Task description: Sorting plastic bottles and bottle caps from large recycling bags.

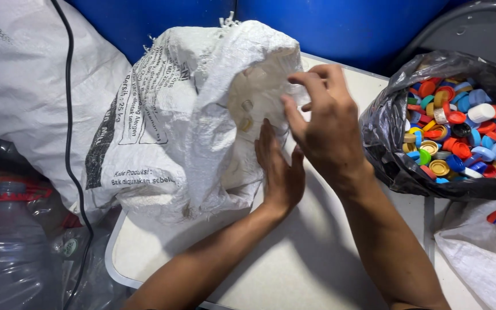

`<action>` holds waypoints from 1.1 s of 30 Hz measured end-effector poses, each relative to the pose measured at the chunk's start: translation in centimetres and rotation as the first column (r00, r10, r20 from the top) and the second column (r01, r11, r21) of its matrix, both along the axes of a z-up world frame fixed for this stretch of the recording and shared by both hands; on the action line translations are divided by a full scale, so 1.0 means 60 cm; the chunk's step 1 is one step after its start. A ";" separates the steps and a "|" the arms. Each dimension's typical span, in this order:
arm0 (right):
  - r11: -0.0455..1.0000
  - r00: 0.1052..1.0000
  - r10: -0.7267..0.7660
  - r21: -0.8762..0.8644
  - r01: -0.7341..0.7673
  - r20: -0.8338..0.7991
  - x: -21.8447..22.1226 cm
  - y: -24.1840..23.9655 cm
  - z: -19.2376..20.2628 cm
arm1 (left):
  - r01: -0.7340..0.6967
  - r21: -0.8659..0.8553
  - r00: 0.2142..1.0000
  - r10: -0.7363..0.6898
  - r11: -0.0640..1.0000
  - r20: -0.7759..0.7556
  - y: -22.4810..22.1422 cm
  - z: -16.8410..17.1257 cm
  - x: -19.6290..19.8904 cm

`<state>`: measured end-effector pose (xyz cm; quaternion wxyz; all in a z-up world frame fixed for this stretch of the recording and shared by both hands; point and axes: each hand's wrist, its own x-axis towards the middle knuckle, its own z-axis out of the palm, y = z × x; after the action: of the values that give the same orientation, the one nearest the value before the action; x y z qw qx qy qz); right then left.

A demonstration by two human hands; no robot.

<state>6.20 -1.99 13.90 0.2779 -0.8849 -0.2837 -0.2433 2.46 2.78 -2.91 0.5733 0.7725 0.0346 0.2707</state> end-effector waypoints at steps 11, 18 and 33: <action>0.878 0.854 0.406 -0.118 -0.463 -0.327 0.210 0.106 -0.296 | 0.105 0.089 0.994 -0.103 0.991 -0.028 -0.033 -0.093 0.019; 0.873 0.838 0.410 -0.111 -0.475 -0.360 0.177 0.158 -0.249 | 0.109 0.099 0.994 -0.107 0.989 -0.029 -0.036 -0.067 0.006; 0.855 0.798 0.423 -0.103 -0.508 -0.430 0.136 0.225 -0.198 | 0.153 0.099 0.988 -0.153 0.983 -0.007 -0.013 -0.015 -0.006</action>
<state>14.36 11.49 2.04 0.2841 -0.8420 -0.4562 0.0470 2.09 2.01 -3.80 0.5534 0.8003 -0.0387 0.2274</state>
